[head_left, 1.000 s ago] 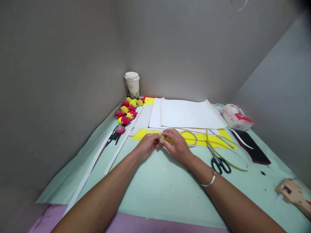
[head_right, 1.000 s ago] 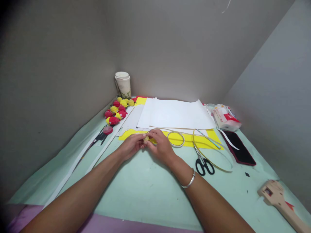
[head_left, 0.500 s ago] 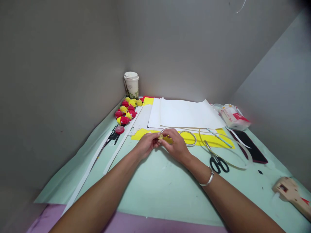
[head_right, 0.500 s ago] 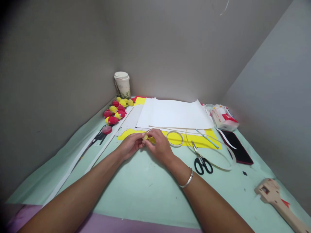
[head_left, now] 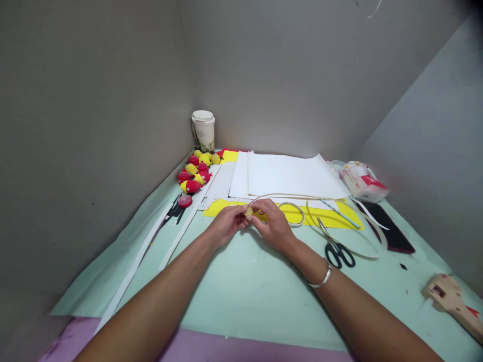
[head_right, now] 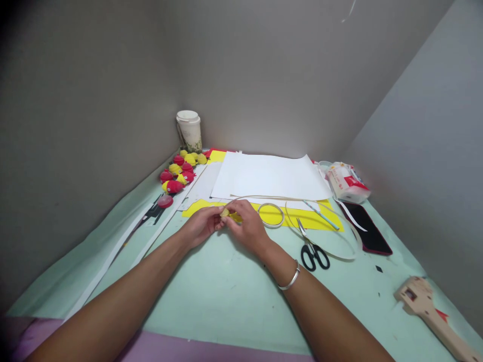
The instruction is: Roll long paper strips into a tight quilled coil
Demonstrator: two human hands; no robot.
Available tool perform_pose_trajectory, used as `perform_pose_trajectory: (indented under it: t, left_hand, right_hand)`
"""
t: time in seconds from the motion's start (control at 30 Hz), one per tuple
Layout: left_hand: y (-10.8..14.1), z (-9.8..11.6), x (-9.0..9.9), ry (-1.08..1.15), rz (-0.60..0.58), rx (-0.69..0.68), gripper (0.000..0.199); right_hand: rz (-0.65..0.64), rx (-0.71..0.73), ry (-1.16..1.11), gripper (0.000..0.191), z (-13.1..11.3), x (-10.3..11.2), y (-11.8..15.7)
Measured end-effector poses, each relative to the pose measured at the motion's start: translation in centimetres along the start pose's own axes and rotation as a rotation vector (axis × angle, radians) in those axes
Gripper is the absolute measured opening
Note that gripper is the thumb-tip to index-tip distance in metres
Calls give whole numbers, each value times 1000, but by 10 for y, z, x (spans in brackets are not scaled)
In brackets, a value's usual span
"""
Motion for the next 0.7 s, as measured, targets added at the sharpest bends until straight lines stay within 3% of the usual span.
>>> perform_pose_trajectory:
  t: [0.27,0.5,0.7]
  left_hand:
    - [1,0,1,-35,-21,30,15]
    - [-1,-1,3,96,30,21,14]
    - [0,-1,0,56,-10,16,15]
  right_hand:
    - [-63,38,-34,22,0,0,-1]
    - [24,-35,-9,22,5,-1,1]
    - [36,-22,1,15,5,-2,1]
Point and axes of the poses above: each hand's wrist, its own y-axis away from the middle knuckle, its own x-axis out of the back of the hand, z = x × y, the point moved 6 cm from there along -y, towards the middle knuckle, and after that the axes turned 2 degrees about z, right-handed, at the moved point
